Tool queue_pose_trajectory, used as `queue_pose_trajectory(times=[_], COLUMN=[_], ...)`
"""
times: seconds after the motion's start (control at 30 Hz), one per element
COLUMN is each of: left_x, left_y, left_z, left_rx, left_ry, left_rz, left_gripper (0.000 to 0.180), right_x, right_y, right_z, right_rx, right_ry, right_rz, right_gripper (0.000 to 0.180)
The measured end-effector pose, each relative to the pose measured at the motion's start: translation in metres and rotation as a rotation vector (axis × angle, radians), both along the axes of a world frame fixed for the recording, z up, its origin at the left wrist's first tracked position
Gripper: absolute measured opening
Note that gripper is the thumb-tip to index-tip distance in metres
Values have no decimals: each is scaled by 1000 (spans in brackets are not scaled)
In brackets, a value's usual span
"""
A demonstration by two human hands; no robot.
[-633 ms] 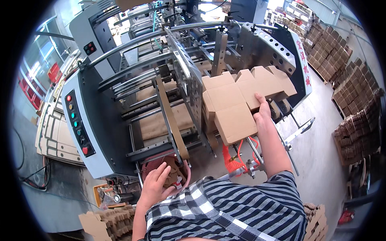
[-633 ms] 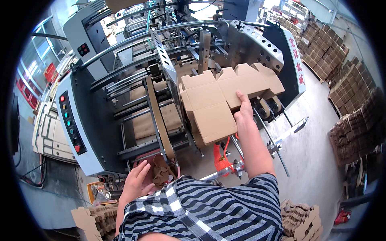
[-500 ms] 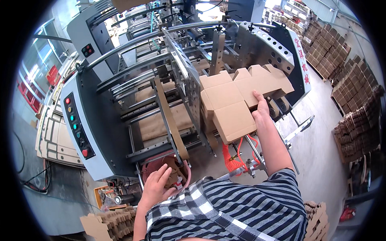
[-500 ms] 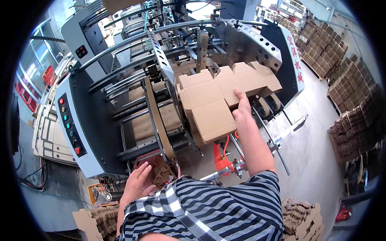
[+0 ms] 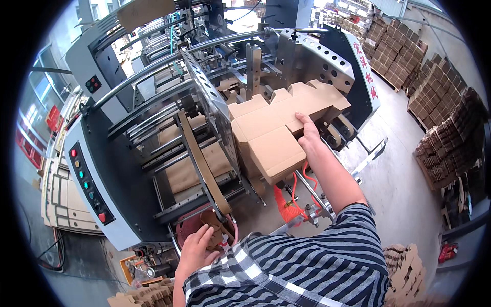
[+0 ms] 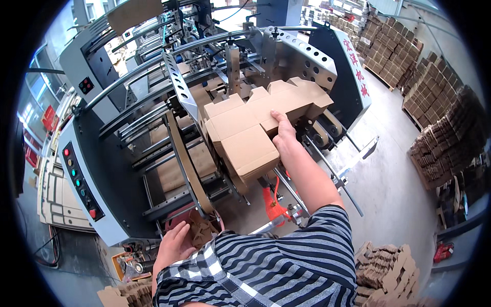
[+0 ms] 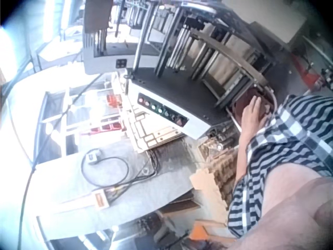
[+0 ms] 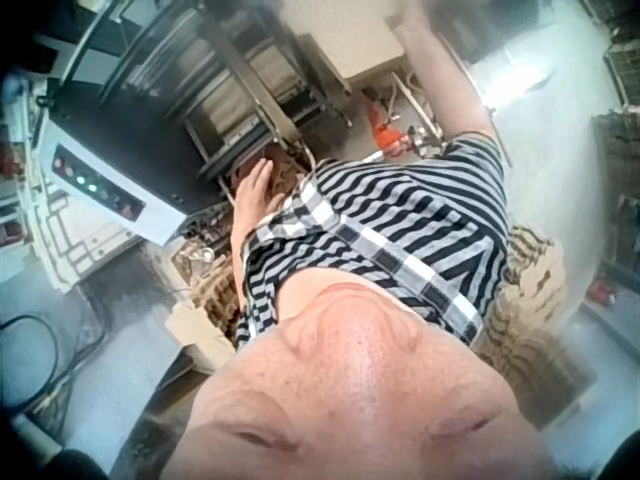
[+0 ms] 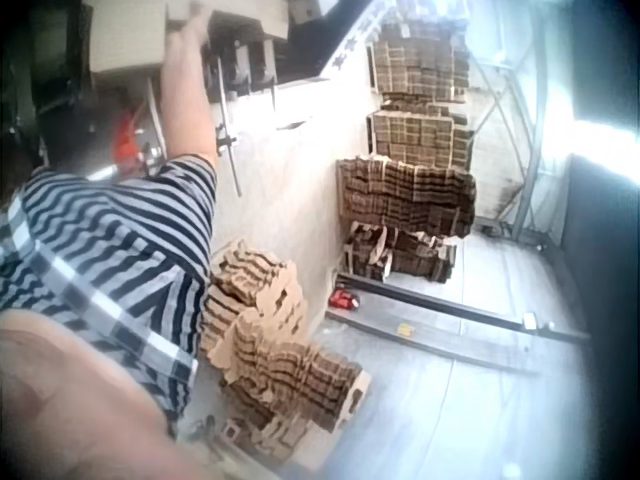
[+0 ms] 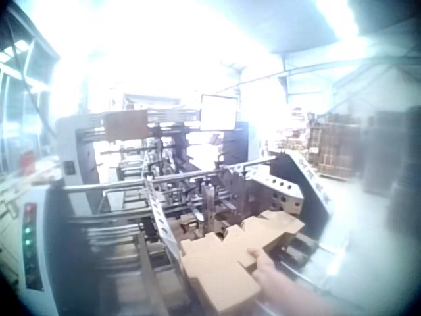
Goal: The person repeatedly picks up stacks of flat cardboard blanks from a nearby pile and feeds them into a cardboard box-forming machine. The person aligns the blanks on the machine's input tray and then moves to the output side to remove formed boxes, repeating the cycle throughout the clip.
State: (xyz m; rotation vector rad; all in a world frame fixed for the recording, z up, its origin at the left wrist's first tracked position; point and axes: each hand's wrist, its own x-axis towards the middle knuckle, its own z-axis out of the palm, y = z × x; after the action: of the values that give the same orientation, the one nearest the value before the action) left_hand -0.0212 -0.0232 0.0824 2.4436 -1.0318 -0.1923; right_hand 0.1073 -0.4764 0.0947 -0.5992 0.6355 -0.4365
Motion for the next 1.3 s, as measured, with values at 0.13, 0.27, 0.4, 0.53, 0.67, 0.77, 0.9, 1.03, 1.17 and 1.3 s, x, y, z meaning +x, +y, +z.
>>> queue_pose_trajectory(times=[0.13,0.27,0.4,0.53,0.67,0.77,0.9,1.03,1.17,1.3], left_x=[3,5,5,4,5,5,3,5,7,9], left_y=[2,6,6,5,7,8,8,6,2,0], left_z=[-6,-12,-14,-12,-12,-14,-17,-17,-17,-19], left_rx=[20,30,40,55,51,65,62,67,71,66], left_ry=[-3,2,19,31,37,53,73,116,133,132], left_rz=[-22,-31,-27,-4,8,18,29,45,53,26], left_gripper=[74,73,72,73,73,73,73,71,68,66], right_x=[19,45,80,108,125,129,106,68,59,72], right_y=[-4,-16,-25,-30,-30,-26,-27,-50,-78,-114], right_z=[-4,-16,-30,-44,-58,-60,-46,-22,-12,-2], right_rx=[18,34,22,-6,-63,-56,-20,-352,-403,-405], right_ry=[25,18,25,68,114,127,219,627,531,489], right_rz=[25,20,12,-40,-11,76,318,662,255,-223], right_gripper=[47,48,44,39,43,43,52,112,104,86])
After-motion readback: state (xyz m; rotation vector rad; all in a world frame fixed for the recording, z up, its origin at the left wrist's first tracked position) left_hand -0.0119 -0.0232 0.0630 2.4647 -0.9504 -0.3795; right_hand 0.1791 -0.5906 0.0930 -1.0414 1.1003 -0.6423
